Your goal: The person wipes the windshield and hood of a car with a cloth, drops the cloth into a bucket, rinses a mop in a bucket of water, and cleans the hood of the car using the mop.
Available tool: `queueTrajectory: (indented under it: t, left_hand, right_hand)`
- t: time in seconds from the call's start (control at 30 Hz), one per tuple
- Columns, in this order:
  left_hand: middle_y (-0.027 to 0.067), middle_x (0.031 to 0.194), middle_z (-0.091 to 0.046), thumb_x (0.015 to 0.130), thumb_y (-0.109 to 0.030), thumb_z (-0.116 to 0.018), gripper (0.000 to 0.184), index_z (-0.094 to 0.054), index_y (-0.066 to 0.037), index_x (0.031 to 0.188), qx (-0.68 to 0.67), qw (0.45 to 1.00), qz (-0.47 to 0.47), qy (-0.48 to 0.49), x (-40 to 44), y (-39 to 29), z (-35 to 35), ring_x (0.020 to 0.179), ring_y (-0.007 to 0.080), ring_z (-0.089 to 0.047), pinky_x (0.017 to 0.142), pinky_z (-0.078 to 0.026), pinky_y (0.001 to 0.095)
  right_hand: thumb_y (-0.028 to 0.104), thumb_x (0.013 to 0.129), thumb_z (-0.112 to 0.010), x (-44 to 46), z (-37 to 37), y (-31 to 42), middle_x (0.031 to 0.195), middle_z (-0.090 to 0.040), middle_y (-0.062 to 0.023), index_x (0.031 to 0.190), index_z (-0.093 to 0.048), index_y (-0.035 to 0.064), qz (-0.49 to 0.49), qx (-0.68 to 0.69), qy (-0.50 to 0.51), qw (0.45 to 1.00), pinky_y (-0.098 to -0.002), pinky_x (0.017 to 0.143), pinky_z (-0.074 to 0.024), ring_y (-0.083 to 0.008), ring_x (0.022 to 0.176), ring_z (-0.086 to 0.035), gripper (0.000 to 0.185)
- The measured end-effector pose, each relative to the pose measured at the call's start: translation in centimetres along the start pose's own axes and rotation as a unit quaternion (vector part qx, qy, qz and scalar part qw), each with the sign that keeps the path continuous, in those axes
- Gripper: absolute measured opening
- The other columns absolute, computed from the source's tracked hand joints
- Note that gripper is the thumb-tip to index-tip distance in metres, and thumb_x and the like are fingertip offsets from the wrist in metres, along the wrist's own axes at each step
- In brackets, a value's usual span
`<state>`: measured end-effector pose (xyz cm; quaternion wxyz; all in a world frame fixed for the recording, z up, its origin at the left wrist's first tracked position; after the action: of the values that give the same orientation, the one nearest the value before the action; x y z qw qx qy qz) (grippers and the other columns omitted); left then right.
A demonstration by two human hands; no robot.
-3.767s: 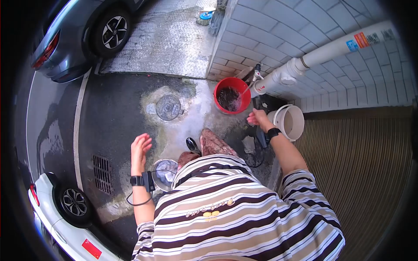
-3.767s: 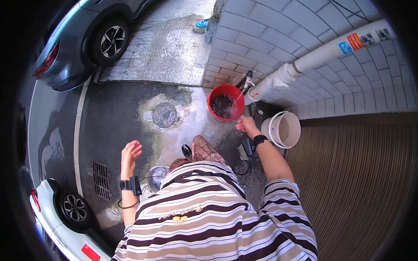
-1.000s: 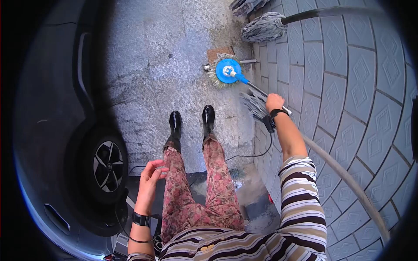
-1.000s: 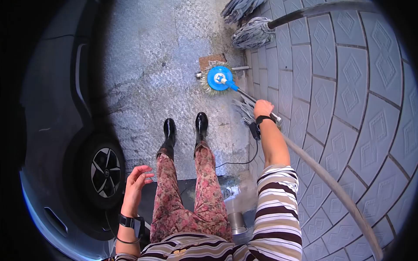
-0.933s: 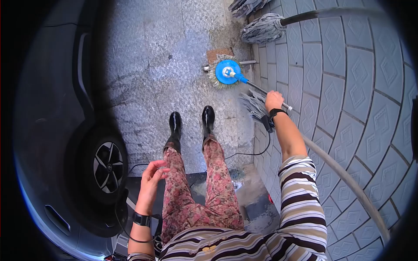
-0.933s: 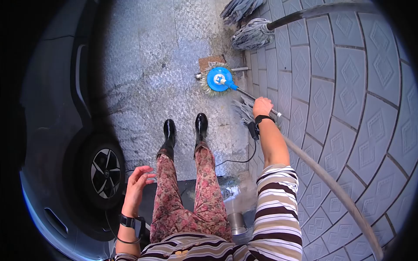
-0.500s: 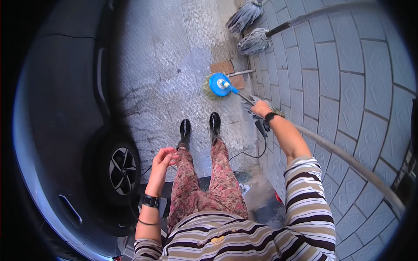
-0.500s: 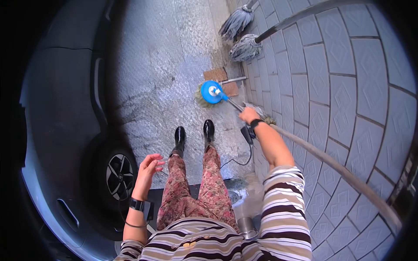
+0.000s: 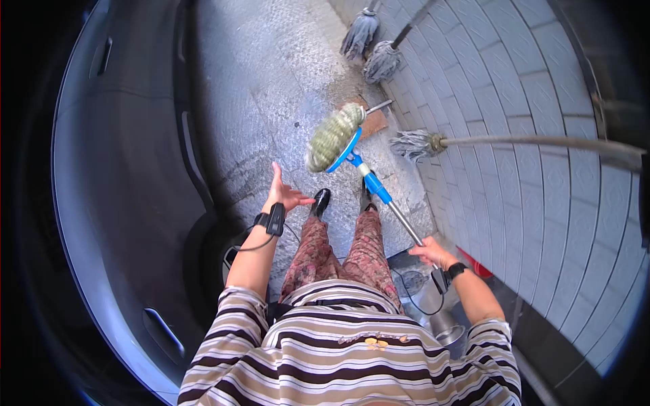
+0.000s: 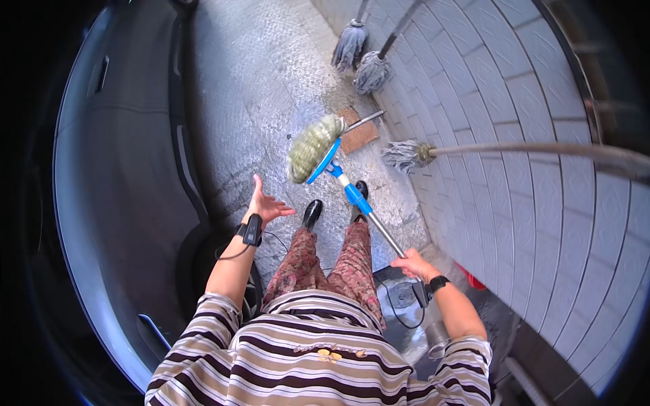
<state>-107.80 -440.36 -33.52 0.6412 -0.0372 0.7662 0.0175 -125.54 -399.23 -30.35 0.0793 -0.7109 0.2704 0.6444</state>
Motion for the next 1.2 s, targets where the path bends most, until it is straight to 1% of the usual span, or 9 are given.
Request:
queueTrajectory:
  t: [0.1,0.13,0.23,0.3,0.4,0.53,0.87,1.1,1.2]
  left_hand:
    - [0.0278,0.146,-0.019,0.07,-0.078,-0.05,0.114,-0.009,-0.001,0.144,0.055,0.983,0.023,0.173,0.7,1.1,-4.5,0.133,0.0467,-0.022,0.1,-0.025,0.0678]
    - [0.0188,0.136,-0.043,0.084,-0.061,-0.052,0.081,-0.027,-0.009,0.141,0.147,0.946,0.01,0.288,-1.1,1.8,-6.8,0.121,0.0382,-0.045,0.096,-0.035,0.0651]
    - [0.0121,0.128,-0.05,0.093,-0.034,-0.053,0.059,-0.021,-0.022,0.142,0.282,0.909,-0.054,0.302,0.9,5.5,-7.5,0.109,0.0281,-0.055,0.085,-0.049,0.0514]
    - [0.011,0.118,-0.051,0.083,-0.01,-0.067,0.062,-0.035,-0.015,0.136,0.277,0.906,-0.181,0.263,-2.3,8.8,-8.5,0.107,0.0264,-0.054,0.086,-0.05,0.0412]
    - [0.0144,0.112,-0.048,0.062,-0.015,-0.084,0.079,-0.042,-0.005,0.128,0.507,0.676,-0.503,0.18,-8.6,14.2,-11.2,0.112,0.0294,-0.044,0.097,-0.038,0.0374]
    - [0.0163,0.102,-0.047,0.064,-0.015,-0.078,0.052,-0.05,-0.004,0.106,0.579,0.508,-0.591,0.24,-14.3,22.9,-13.9,0.101,0.0332,-0.045,0.09,-0.036,0.0406]
    - [0.018,0.099,-0.047,0.073,-0.021,-0.074,0.04,-0.051,0.001,0.098,0.654,0.231,-0.584,0.422,-22.4,45.4,-10.0,0.094,0.0348,-0.045,0.084,-0.037,0.0413]
    - [0.0145,0.097,-0.052,0.071,-0.017,-0.074,0.031,-0.057,-0.004,0.094,0.732,0.104,-0.341,0.58,-23.6,60.6,-6.4,0.092,0.0301,-0.053,0.08,-0.046,0.0375]
    - [0.0129,0.089,-0.06,0.072,-0.012,-0.072,0.019,-0.063,-0.003,0.086,0.763,0.127,-0.277,0.571,-19.2,64.5,-6.9,0.08,0.0231,-0.06,0.068,-0.05,0.0323]
  right_hand:
    - [0.013,0.077,-0.072,-1.8,-3.1,-4.2,0.045,-0.038,0.0032,0.06,-0.04,0.0138,0.048,0.04,-0.005,0.998,-0.0242,0.032,-0.0213,-0.006,0.034,-0.034,0.037]
    - [0.013,0.077,-0.072,-2.5,-4.5,-5.4,0.046,-0.037,0.0032,0.06,-0.04,0.0137,0.055,0.056,-0.004,0.997,-0.0243,0.032,-0.0208,-0.0059,0.034,-0.033,0.037]
    - [0.013,0.078,-0.071,-4.0,-7.7,-10.0,0.046,-0.036,0.0038,0.062,-0.04,0.0136,0.083,0.118,-0.021,0.989,-0.0241,0.033,-0.0195,-0.0056,0.034,-0.032,0.035]
    - [0.013,0.078,-0.071,-4.9,-9.7,-12.6,0.047,-0.035,0.0045,0.063,-0.041,0.0138,0.083,0.176,-0.04,0.98,-0.0239,0.033,-0.0187,-0.0053,0.035,-0.031,0.034]
    - [0.015,0.08,-0.07,-5.7,-12.3,-15.4,0.048,-0.033,0.006,0.066,-0.041,0.0151,0.063,0.266,-0.038,0.961,-0.023,0.033,-0.0171,-0.0043,0.035,-0.03,0.032]
    - [0.017,0.08,-0.069,-7.7,-14.6,-20.7,0.048,-0.035,0.0059,0.064,-0.04,0.0151,0.111,0.361,-0.043,0.925,-0.0227,0.032,-0.0187,-0.0045,0.034,-0.032,0.034]
    - [0.017,0.082,-0.067,-13.5,-19.4,-38.0,0.047,-0.032,0.0068,0.062,-0.04,0.0157,0.124,0.492,-0.094,0.856,-0.0233,0.034,-0.0176,-0.0043,0.036,-0.03,0.034]
    - [0.017,0.085,-0.064,-17.5,-25.5,-47.5,0.048,-0.029,0.0088,0.061,-0.041,0.0153,0.168,0.645,-0.066,0.743,-0.0224,0.035,-0.0167,-0.0027,0.037,-0.026,0.033]
    - [0.018,0.087,-0.063,-18.9,-25.7,-49.2,0.051,-0.03,0.008,0.061,-0.042,0.0151,0.179,0.71,-0.061,0.679,-0.0212,0.035,-0.0167,-0.0023,0.038,-0.026,0.033]
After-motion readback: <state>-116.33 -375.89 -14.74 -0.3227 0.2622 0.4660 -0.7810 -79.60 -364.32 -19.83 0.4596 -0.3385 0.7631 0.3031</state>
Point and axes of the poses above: each hand's wrist, its own x-axis towards the middle knuckle, its own z-axis out of the back of the hand, y = z × x, the point moved 7 cm from there along x, towards the middle knuckle
